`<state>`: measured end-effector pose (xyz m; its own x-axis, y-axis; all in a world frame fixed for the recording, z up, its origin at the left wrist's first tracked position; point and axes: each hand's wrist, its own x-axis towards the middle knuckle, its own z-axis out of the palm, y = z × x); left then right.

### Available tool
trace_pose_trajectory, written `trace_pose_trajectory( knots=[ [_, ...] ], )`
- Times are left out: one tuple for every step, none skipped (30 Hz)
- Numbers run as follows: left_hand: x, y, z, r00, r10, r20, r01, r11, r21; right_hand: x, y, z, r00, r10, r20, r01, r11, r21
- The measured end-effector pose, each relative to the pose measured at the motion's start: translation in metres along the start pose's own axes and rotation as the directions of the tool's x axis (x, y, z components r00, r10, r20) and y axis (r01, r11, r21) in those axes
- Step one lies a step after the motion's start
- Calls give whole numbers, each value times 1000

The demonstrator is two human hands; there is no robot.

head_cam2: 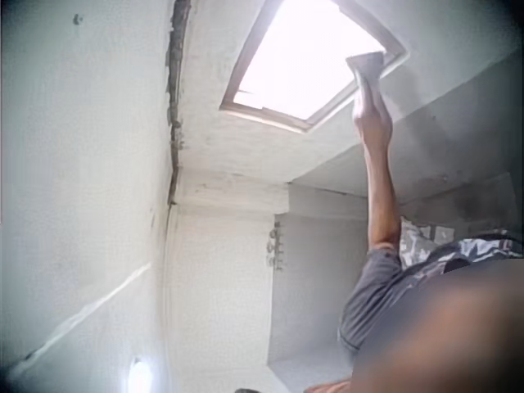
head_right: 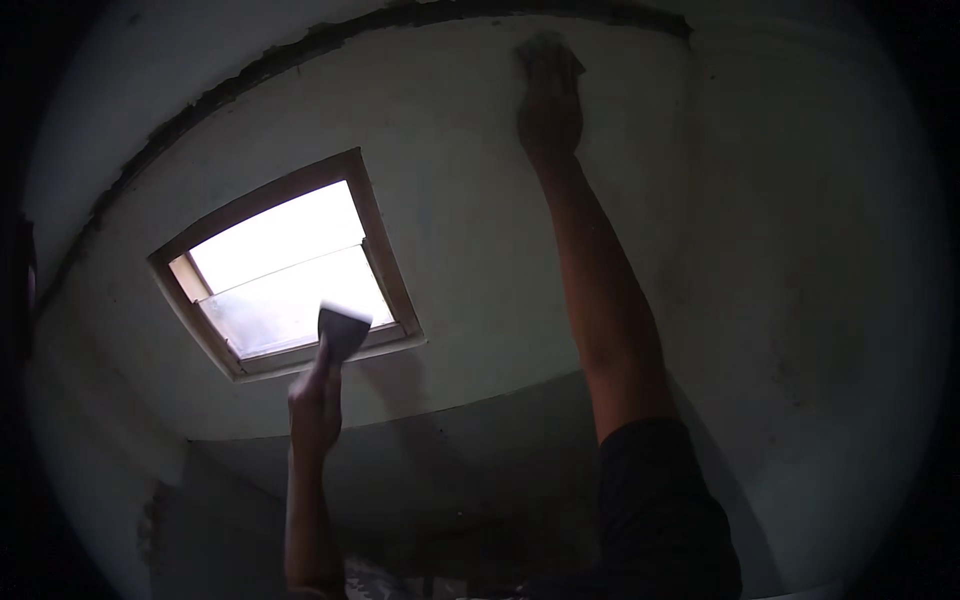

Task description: Scraping and sanding the ceiling and upper walls for surface preparation.

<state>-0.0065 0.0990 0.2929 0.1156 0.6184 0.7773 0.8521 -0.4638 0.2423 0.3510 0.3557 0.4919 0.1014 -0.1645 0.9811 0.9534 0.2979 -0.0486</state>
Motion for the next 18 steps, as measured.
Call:
trace_pose_trajectory(
  knots=[
    [35,16,1,998,-5,58,-2,994,108,-2,6,-1,1000,-3,-4,3,1000,4],
    [68,35,3,993,-16,114,-9,977,215,-3,13,-4,998,-34,50,37,998,-46],
    [100,44,9,995,-13,103,-18,955,297,-5,13,-5,993,-59,104,68,994,-84],
    [132,54,22,996,-1,95,-34,931,362,-6,18,-10,993,-63,99,72,994,-88],
    [162,61,39,997,70,20,-72,920,385,-7,26,-17,992,-63,110,70,996,-53],
    [187,64,45,989,132,-62,-93,895,436,-4,23,-18,992,-59,113,58,998,11],
    [208,64,50,961,248,-124,-160,863,480,1,20,-18,993,-61,97,59,998,25],
    [227,63,56,918,358,-172,-222,822,524,2,19,-15,989,-79,127,77,997,18],
    [245,74,57,926,342,-159,-216,827,519,2,22,-13,982,-97,159,97,995,6],
    [263,88,60,933,330,-141,-219,835,506,0,26,-14,983,-95,160,97,995,-1],
    [285,97,61,920,356,-166,-234,837,495,2,24,-15,982,-79,169,80,997,5],
    [308,109,62,905,380,-191,-250,839,483,5,23,-15,982,-64,180,63,998,11],
    [331,123,62,905,380,-191,-250,839,483,5,25,-17,982,-64,180,63,998,11],
    [352,136,59,911,376,-168,-257,839,480,6,23,-16,983,-73,169,70,997,21],
    [361,144,61,919,370,-139,-267,840,472,4,25,-16,983,-79,165,75,997,28],
    [360,145,64,920,368,-133,-266,839,475,4,24,-14,983,-75,169,70,997,32],
    [357,145,66,882,425,-206,-306,847,435,7,22,-11,987,-91,132,86,995,46],
    [353,146,73,836,473,-278,-353,852,386,5,26,-10,989,-107,103,102,994,49]
  ],
)
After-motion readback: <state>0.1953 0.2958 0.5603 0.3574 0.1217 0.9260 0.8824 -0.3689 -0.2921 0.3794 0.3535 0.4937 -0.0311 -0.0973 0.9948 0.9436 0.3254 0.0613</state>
